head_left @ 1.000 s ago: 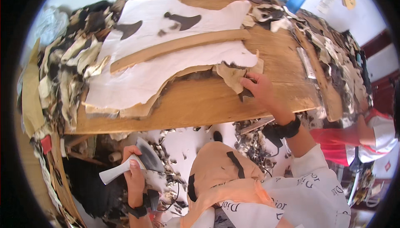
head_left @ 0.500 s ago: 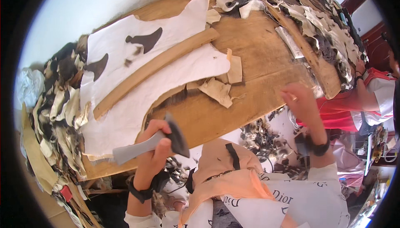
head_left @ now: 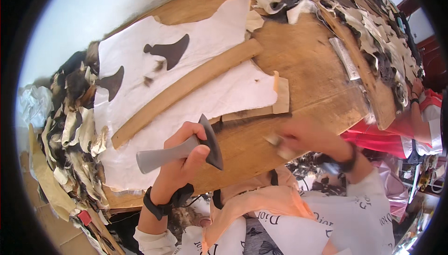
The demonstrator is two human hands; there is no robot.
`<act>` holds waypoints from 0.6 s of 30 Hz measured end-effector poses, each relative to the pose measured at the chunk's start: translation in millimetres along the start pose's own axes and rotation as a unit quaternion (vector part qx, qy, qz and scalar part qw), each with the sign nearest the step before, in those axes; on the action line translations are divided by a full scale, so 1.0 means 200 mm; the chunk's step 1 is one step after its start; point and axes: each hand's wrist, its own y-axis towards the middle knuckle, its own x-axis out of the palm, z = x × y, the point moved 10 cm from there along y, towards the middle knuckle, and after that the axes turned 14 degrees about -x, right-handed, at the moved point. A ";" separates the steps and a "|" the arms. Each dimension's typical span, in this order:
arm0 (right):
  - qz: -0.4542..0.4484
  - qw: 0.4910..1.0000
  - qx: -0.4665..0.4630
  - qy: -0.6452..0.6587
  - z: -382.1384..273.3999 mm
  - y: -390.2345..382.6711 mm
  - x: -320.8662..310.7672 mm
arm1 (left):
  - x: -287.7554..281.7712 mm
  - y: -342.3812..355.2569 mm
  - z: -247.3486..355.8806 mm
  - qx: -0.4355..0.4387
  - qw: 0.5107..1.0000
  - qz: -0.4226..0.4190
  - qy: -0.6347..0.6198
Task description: The person uses a metal blade to cut pieces of fur around a pattern, then stitches the fur pieces together with a needle and thread.
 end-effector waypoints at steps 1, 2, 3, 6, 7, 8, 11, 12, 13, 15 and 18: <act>-0.085 0.994 -0.059 0.026 0.00 -0.14 0.02 | -0.01 0.00 0.02 0.009 1.000 -0.015 0.016; -0.232 0.970 0.052 0.053 0.02 -0.25 0.03 | -0.03 0.00 0.01 0.011 0.999 -0.018 0.036; -0.369 0.912 0.165 0.068 -0.04 -0.40 -0.02 | -0.06 0.01 0.03 0.009 0.999 -0.004 0.037; -0.337 0.923 0.167 -0.081 -0.10 -0.31 -0.13 | -0.04 0.02 0.08 0.011 0.994 -0.010 0.112; -0.163 0.977 0.106 -0.088 -0.21 -0.12 -0.24 | -0.02 0.03 0.08 0.017 0.989 -0.017 0.146; 0.015 0.995 0.040 -0.088 -0.33 0.03 -0.36 | 0.00 0.04 0.07 0.021 0.983 -0.024 0.180; 0.176 0.970 -0.164 -0.039 -0.72 0.43 -0.35 | -0.04 -0.03 0.08 0.129 0.950 0.045 0.280; 0.194 0.961 -0.193 -0.030 -0.80 0.53 -0.32 | -0.06 -0.04 0.09 0.130 0.950 0.051 0.280; 0.195 0.960 -0.197 -0.035 -0.82 0.60 -0.28 | -0.07 -0.02 0.08 0.099 0.951 0.032 0.291; 0.229 0.937 -0.264 0.025 -0.86 0.71 -0.23 | -0.16 0.00 0.06 0.070 0.951 0.019 0.299; 0.305 0.928 -0.128 0.170 -0.65 0.83 -0.25 | -0.28 0.09 -0.01 0.059 0.962 -0.036 0.266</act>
